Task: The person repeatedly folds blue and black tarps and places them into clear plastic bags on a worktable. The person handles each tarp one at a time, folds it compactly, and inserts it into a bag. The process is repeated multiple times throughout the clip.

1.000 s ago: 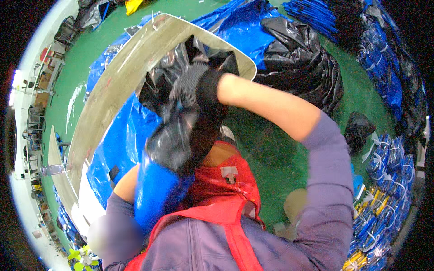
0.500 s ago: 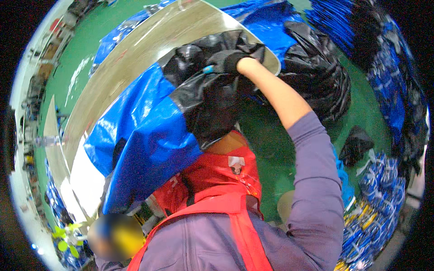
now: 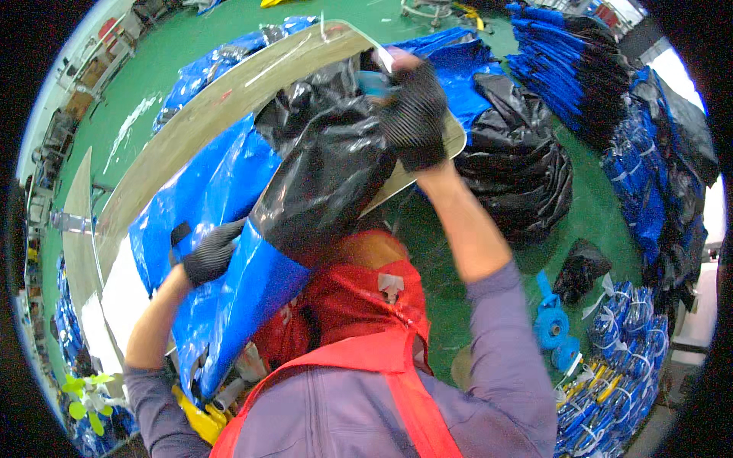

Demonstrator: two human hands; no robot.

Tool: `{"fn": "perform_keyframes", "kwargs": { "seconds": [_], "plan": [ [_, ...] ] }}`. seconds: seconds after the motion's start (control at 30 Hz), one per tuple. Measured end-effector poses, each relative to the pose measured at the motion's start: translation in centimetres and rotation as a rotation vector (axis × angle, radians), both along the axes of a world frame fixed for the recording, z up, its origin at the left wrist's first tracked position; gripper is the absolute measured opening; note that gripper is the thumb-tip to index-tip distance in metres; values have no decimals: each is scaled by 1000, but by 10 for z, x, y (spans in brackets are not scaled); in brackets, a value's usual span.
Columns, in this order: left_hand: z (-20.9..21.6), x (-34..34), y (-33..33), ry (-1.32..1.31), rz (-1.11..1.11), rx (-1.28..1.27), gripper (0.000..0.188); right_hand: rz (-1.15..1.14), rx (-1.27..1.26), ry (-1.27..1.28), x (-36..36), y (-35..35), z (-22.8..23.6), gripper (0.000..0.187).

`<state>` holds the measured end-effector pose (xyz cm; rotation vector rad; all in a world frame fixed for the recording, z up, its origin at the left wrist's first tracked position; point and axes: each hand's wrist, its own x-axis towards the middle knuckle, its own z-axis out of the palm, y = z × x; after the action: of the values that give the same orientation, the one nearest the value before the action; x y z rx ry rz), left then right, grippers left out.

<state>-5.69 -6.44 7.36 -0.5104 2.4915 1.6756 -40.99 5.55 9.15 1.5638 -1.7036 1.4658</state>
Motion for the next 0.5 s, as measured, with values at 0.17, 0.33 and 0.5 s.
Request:
{"fn": "perform_keyframes", "kwargs": {
  "seconds": [0.17, 0.33, 0.5],
  "plan": [
    [-58, -74, 32, 168, -105, -240, 54, 75, 380, -896, 87, 75, -95, 38],
    [-104, -115, 47, 361, -301, -752, 54, 161, 555, -833, 109, 70, -132, 44],
    [-136, -113, 44, 399, -343, -940, 54, 175, 745, -857, 63, 122, -68, 48]
  ]
}}
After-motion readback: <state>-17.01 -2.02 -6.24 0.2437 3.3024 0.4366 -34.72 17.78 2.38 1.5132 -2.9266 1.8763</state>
